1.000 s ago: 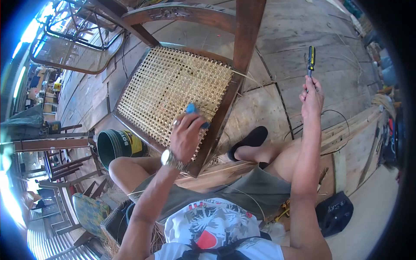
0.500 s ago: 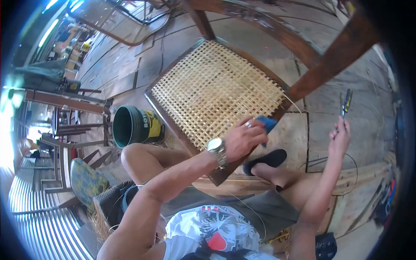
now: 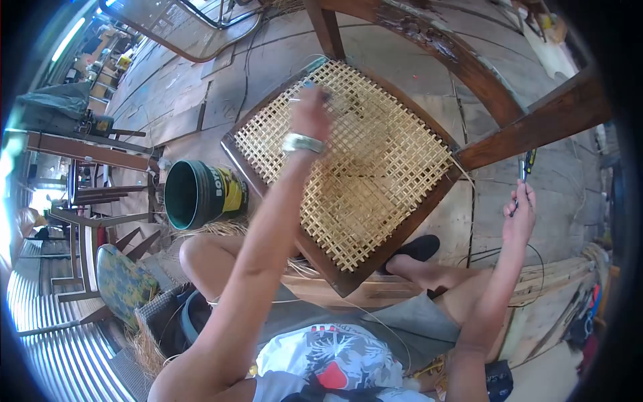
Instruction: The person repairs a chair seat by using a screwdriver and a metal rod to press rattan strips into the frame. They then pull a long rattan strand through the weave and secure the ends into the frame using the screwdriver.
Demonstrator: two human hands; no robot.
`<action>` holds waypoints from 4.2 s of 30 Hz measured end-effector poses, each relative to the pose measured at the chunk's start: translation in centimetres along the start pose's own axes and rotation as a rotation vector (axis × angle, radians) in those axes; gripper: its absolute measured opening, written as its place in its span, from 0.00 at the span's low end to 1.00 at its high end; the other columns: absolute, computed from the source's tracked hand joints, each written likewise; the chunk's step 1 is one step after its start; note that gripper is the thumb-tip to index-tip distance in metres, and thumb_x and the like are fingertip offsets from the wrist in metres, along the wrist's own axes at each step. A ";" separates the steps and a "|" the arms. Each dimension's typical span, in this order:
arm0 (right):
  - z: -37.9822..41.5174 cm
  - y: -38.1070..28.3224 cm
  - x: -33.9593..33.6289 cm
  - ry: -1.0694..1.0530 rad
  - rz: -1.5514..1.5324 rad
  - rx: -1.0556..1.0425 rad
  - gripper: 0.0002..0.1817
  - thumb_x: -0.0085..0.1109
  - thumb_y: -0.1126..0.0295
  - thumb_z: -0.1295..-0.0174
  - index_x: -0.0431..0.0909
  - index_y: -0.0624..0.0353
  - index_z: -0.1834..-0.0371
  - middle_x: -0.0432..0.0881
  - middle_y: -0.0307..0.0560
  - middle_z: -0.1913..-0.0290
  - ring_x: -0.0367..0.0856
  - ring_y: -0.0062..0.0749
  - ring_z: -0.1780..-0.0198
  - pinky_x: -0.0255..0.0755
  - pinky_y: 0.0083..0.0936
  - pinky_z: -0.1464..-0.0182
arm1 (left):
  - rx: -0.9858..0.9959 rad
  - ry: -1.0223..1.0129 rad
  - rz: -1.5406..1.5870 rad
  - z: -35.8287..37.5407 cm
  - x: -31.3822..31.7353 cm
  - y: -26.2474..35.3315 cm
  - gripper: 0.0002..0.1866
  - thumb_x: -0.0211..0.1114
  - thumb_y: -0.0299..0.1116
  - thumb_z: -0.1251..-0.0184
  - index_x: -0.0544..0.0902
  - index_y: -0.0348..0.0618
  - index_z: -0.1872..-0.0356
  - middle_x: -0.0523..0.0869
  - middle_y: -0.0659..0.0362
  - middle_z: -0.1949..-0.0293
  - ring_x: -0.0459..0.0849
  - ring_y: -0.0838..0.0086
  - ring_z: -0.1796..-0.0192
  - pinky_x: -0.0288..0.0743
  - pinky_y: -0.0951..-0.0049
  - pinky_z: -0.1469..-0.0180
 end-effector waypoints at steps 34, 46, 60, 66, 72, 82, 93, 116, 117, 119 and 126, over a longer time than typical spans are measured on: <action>-1.4 1.3 -4.3 0.044 0.004 -0.013 0.11 0.68 0.62 0.27 0.83 0.51 0.47 0.73 0.32 0.69 0.63 0.11 0.77 0.57 0.14 0.78 | 0.141 -0.832 0.161 15.9 -22.8 8.4 0.13 0.62 0.18 0.35 0.87 0.46 0.54 0.88 0.54 0.46 0.89 0.58 0.44 0.85 0.63 0.44; -8.4 5.1 -11.1 0.029 0.152 0.060 0.13 0.61 0.64 0.23 0.78 0.53 0.41 0.74 0.34 0.67 0.64 0.15 0.77 0.59 0.18 0.78 | -0.340 0.488 -0.553 21.5 -54.2 1.8 0.18 0.76 0.28 0.30 0.87 0.45 0.41 0.88 0.56 0.45 0.86 0.69 0.42 0.81 0.69 0.42; 11.0 4.6 -7.9 0.018 -0.143 -0.067 0.13 0.61 0.64 0.22 0.77 0.53 0.39 0.75 0.35 0.63 0.66 0.16 0.72 0.62 0.17 0.70 | -0.327 0.254 -0.105 15.4 -41.3 -6.5 0.36 0.79 0.43 0.31 0.75 0.36 0.28 0.84 0.48 0.35 0.83 0.64 0.36 0.76 0.64 0.34; 24.9 6.9 -6.7 -0.124 -0.063 -0.190 0.12 0.58 0.67 0.19 0.78 0.58 0.40 0.79 0.37 0.55 0.68 0.17 0.69 0.66 0.18 0.65 | -0.364 -0.395 0.557 18.5 -25.7 15.8 0.33 0.81 0.42 0.36 0.79 0.39 0.34 0.86 0.47 0.42 0.86 0.58 0.39 0.80 0.62 0.39; 34.4 8.1 -3.4 -0.315 0.497 -0.284 0.08 0.57 0.69 0.19 0.81 0.60 0.46 0.80 0.36 0.54 0.71 0.15 0.62 0.69 0.17 0.60 | -0.568 -0.789 1.174 23.9 -19.6 25.6 0.33 0.70 0.45 0.22 0.70 0.37 0.26 0.81 0.54 0.34 0.80 0.69 0.31 0.75 0.64 0.32; 32.7 7.6 -0.7 -0.493 0.410 -0.209 0.13 0.53 0.69 0.17 0.80 0.61 0.37 0.78 0.37 0.57 0.72 0.15 0.64 0.69 0.16 0.63 | -0.926 -0.353 1.152 21.6 -21.2 21.4 0.18 0.49 0.44 0.10 0.79 0.38 0.49 0.88 0.53 0.53 0.87 0.66 0.43 0.81 0.63 0.39; 15.5 7.3 3.0 0.100 -0.017 -0.142 0.18 0.54 0.64 0.17 0.79 0.61 0.32 0.82 0.45 0.51 0.72 0.18 0.64 0.71 0.17 0.62 | -1.472 0.254 1.441 18.8 -24.9 8.3 0.20 0.57 0.52 0.16 0.79 0.44 0.58 0.89 0.52 0.54 0.89 0.61 0.51 0.83 0.58 0.45; 1.5 -3.3 15.3 -0.244 -0.048 -0.421 0.27 0.58 0.63 0.19 0.70 0.68 0.24 0.70 0.33 0.65 0.66 0.15 0.69 0.64 0.18 0.68 | -0.722 -0.384 -0.363 5.0 -18.6 -15.4 0.42 0.49 0.69 0.23 0.86 0.30 0.49 0.87 0.28 0.51 0.84 0.33 0.42 0.74 0.46 0.37; 0.8 -3.4 15.8 -0.240 0.017 -0.398 0.26 0.58 0.64 0.18 0.70 0.67 0.24 0.72 0.35 0.62 0.66 0.15 0.69 0.64 0.18 0.67 | -0.712 -0.405 -0.410 5.6 -19.1 -16.7 0.42 0.50 0.68 0.22 0.87 0.30 0.49 0.87 0.28 0.52 0.84 0.33 0.42 0.74 0.46 0.38; -0.4 -4.4 16.9 -0.261 0.144 -0.398 0.33 0.60 0.63 0.20 0.62 0.67 0.18 0.75 0.39 0.59 0.67 0.16 0.69 0.65 0.18 0.67 | -0.738 -0.512 -0.424 5.6 -19.6 -17.6 0.41 0.51 0.67 0.23 0.88 0.31 0.51 0.88 0.28 0.53 0.85 0.35 0.43 0.76 0.47 0.39; 4.2 -6.5 5.2 -0.127 0.252 -0.408 0.30 0.57 0.54 0.19 0.72 0.60 0.22 0.79 0.34 0.61 0.68 0.12 0.70 0.62 0.14 0.72 | -0.760 -0.552 -0.300 5.0 -20.3 -18.2 0.38 0.56 0.68 0.24 0.89 0.33 0.57 0.91 0.45 0.67 0.91 0.53 0.62 0.80 0.53 0.53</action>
Point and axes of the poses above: each hand's wrist, its own z-axis away from the middle knuckle, its own x-axis out of the palm, y = z × x, the point moved 1 cm from there along -z, towards the middle knuckle
